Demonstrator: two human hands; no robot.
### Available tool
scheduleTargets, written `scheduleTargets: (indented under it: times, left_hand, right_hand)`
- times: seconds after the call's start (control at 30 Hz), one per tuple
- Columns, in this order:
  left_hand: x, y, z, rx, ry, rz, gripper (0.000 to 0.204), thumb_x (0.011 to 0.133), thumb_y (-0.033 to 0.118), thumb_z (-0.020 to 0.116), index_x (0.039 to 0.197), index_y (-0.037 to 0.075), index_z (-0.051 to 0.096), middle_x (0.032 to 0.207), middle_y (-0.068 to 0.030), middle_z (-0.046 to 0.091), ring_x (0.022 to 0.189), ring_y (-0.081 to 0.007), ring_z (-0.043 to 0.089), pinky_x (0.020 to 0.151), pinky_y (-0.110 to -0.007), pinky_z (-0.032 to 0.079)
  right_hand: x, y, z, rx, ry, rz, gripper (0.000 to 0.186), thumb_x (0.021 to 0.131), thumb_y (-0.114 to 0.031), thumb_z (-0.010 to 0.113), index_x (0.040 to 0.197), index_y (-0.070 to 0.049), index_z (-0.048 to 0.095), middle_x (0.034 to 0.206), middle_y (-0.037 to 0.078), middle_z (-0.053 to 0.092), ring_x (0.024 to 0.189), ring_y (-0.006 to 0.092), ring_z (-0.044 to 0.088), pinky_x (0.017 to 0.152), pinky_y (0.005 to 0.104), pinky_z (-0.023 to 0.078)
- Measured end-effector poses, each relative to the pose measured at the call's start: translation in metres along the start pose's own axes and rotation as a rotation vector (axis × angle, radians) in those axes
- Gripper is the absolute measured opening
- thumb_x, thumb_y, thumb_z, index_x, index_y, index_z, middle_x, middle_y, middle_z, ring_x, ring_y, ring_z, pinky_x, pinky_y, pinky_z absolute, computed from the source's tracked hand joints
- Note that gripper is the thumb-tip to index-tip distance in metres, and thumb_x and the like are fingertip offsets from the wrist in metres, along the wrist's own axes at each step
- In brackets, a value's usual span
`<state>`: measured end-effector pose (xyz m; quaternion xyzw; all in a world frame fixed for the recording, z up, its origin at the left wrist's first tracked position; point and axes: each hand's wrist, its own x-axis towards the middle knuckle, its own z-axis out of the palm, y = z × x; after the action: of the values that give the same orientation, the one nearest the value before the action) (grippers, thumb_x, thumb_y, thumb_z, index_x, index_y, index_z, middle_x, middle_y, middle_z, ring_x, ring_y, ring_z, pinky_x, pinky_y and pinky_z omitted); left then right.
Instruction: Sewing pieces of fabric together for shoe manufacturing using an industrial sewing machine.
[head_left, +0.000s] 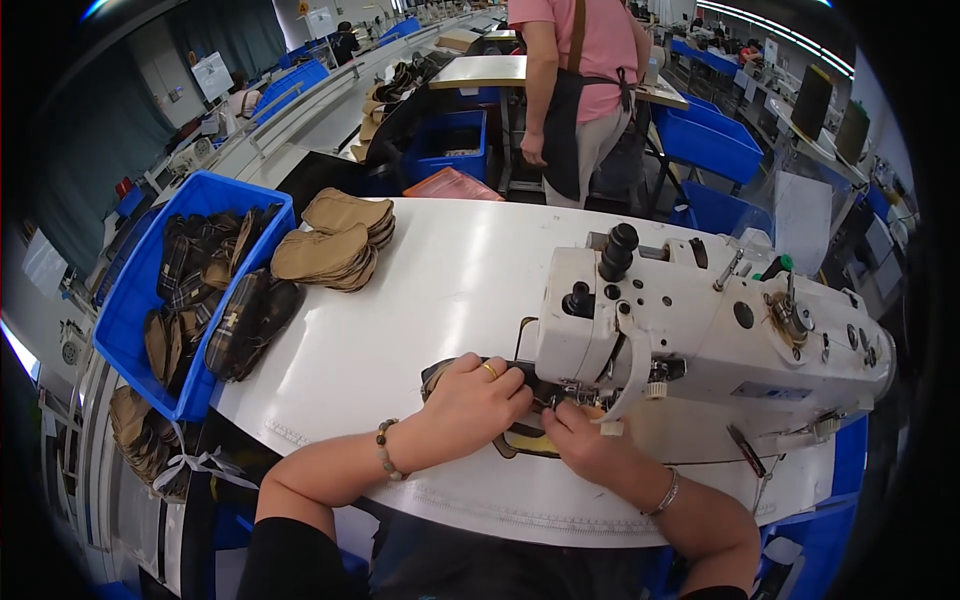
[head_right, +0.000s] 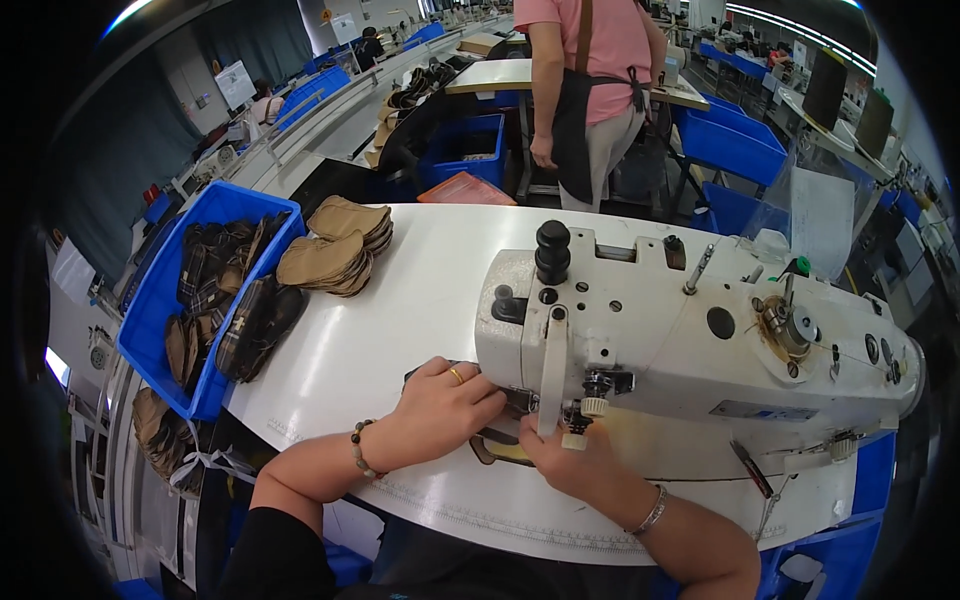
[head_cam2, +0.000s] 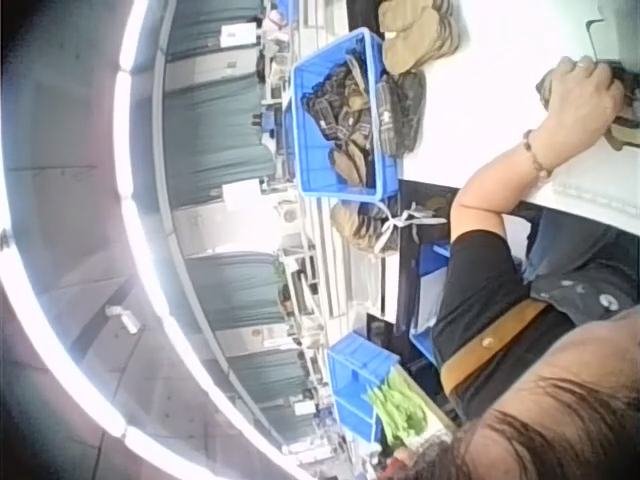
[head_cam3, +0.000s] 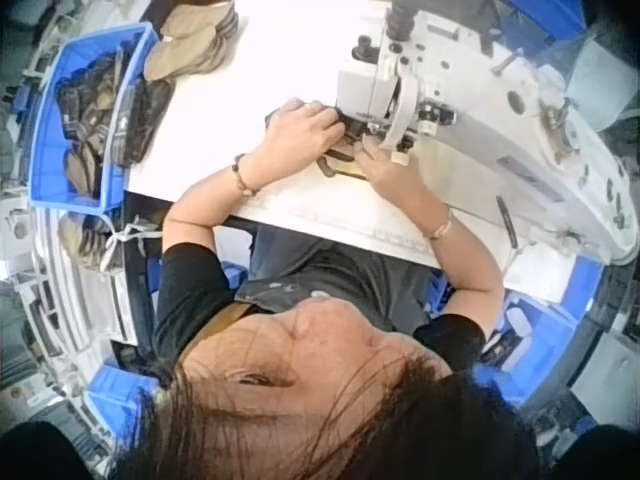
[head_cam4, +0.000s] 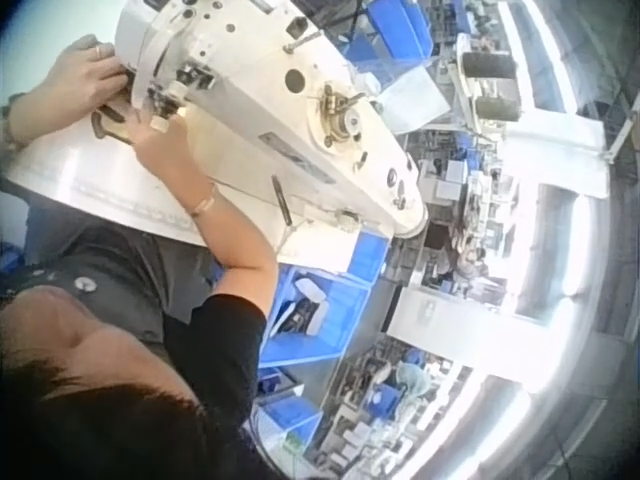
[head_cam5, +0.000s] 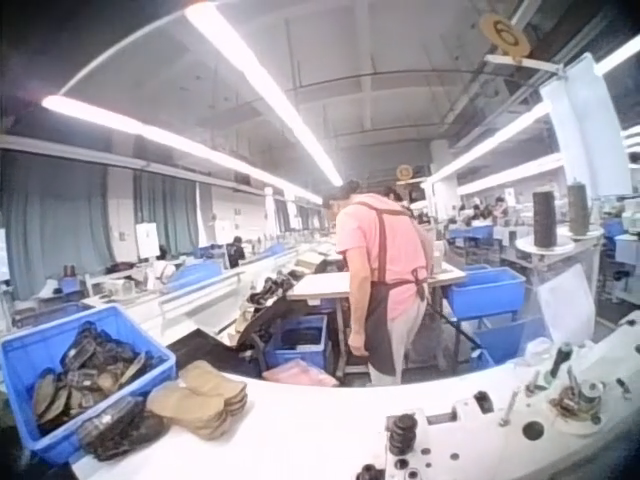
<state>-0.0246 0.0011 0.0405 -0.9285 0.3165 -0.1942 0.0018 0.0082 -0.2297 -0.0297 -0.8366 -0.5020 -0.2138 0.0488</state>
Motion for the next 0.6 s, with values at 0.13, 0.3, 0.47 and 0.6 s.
scheduleTargets:
  times: [0.13,0.3,0.47,0.6]
  left_hand:
    - [0.005,0.001,0.005,0.084,0.034,0.037,0.012,0.081,0.021,0.064,0.086,0.010,0.065,0.080,0.0003,0.056,0.080,-0.0189,0.060,0.067,-0.034,0.048]
    - [0.013,-0.034,0.038,-0.408,-0.076,-0.371,0.015,0.088,0.022,0.069,0.089,0.008,0.068,0.080,-0.0079,0.064,0.070,-0.0311,0.066,0.065,-0.042,0.052]
    - [0.022,-0.028,0.028,-0.488,-0.060,-0.456,0.008,0.084,0.014,0.071,0.089,0.007,0.072,0.092,-0.0090,0.068,0.075,-0.0330,0.067,0.066,-0.041,0.054]
    - [0.013,-0.035,0.038,-0.346,0.269,0.134,0.026,0.068,0.011,0.073,0.093,0.013,0.074,0.100,0.0013,0.066,0.093,-0.0218,0.064,0.080,-0.035,0.053]
  right_hand:
    - [0.002,-0.004,0.003,0.315,-0.001,-0.138,0.014,0.079,-0.011,0.063,0.092,-0.007,0.063,0.103,0.006,0.058,0.077,0.0197,0.063,0.051,0.0349,0.051]
    - [0.016,-0.006,-0.022,0.507,0.045,-0.321,0.015,0.078,-0.011,0.064,0.091,-0.005,0.063,0.093,0.005,0.055,0.076,0.0184,0.060,0.061,0.0327,0.051]
    - [0.011,-0.010,-0.026,0.187,0.098,-0.293,0.011,0.075,-0.015,0.064,0.085,-0.010,0.063,0.086,0.000,0.054,0.069,0.0123,0.058,0.055,0.0276,0.045]
    - [0.013,-0.015,-0.026,0.059,0.185,-0.246,0.014,0.073,-0.015,0.064,0.086,-0.009,0.064,0.079,-0.001,0.053,0.061,0.0097,0.055,0.050,0.0239,0.042]
